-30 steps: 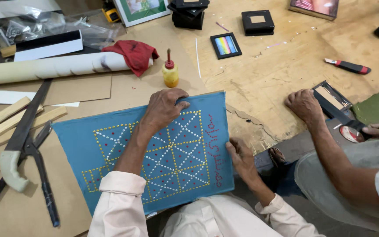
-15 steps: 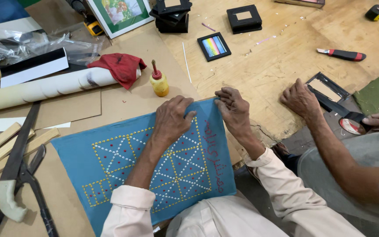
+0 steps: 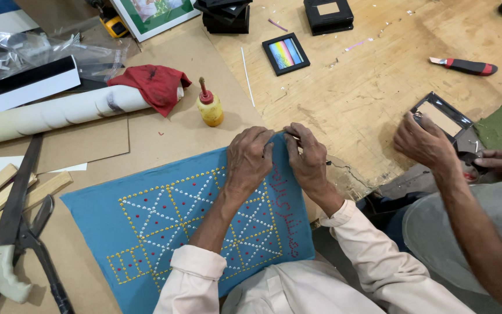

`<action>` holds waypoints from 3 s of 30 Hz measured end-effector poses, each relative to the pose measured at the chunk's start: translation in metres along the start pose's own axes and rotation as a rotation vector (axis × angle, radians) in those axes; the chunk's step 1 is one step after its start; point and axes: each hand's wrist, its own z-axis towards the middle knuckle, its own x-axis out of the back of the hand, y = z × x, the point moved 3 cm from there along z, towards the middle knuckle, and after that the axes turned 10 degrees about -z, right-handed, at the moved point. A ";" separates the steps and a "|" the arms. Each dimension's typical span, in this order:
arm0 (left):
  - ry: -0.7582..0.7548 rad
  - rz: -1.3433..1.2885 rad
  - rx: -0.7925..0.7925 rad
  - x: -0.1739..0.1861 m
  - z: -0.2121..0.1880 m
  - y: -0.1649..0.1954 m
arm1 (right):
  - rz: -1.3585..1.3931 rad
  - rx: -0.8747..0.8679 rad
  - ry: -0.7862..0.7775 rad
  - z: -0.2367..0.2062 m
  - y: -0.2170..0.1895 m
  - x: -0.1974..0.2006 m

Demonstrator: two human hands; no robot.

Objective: The person presses and folds the edge of a blue beaded decorative fabric over a backing board on the workbench, working around the border with both hands, then lifts and repositions the fabric piece to continue folding another edge.

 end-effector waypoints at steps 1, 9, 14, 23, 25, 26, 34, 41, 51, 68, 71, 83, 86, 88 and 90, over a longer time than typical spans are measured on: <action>-0.002 -0.003 0.005 0.000 0.001 -0.001 | -0.010 0.006 0.012 0.000 0.000 -0.002; 0.000 -0.015 0.036 0.000 0.004 -0.006 | 0.003 -0.037 0.034 0.000 0.001 -0.009; 0.004 -0.009 0.060 -0.002 0.005 -0.007 | -0.241 0.153 0.019 0.010 0.002 -0.006; 0.018 0.007 0.039 -0.004 0.001 -0.009 | -0.196 0.468 -0.125 0.010 0.015 -0.003; 0.025 0.019 0.014 -0.005 0.000 -0.008 | -0.252 0.583 -0.113 0.009 0.017 -0.001; 0.028 0.026 -0.001 -0.006 0.000 -0.007 | -0.258 0.584 -0.122 0.009 0.020 -0.001; 0.016 0.055 -0.066 -0.011 0.001 -0.002 | -0.271 0.678 -0.129 0.007 0.028 0.000; -0.035 0.156 -0.029 -0.022 0.011 -0.011 | -0.276 0.517 -0.180 0.013 0.015 0.001; -0.230 0.468 -0.220 -0.023 0.013 -0.011 | 0.060 0.361 -0.316 0.035 0.027 0.004; -0.119 0.252 -0.283 -0.019 0.025 -0.028 | -0.099 0.417 -0.589 0.050 0.033 0.000; -0.153 0.289 -0.278 -0.019 0.026 -0.030 | -0.052 0.426 -0.585 0.054 0.036 -0.002; -0.046 0.254 -0.186 -0.026 0.024 -0.039 | -0.042 0.233 -0.467 0.042 0.042 -0.027; -0.015 0.276 -0.160 -0.027 0.022 -0.041 | -0.045 0.160 -0.457 0.039 0.044 -0.035; 0.000 0.262 -0.134 -0.027 0.021 -0.042 | -0.028 0.104 -0.463 0.039 0.045 -0.039; -0.006 0.248 -0.089 -0.027 0.021 -0.045 | 0.019 0.030 -0.476 0.039 0.047 -0.042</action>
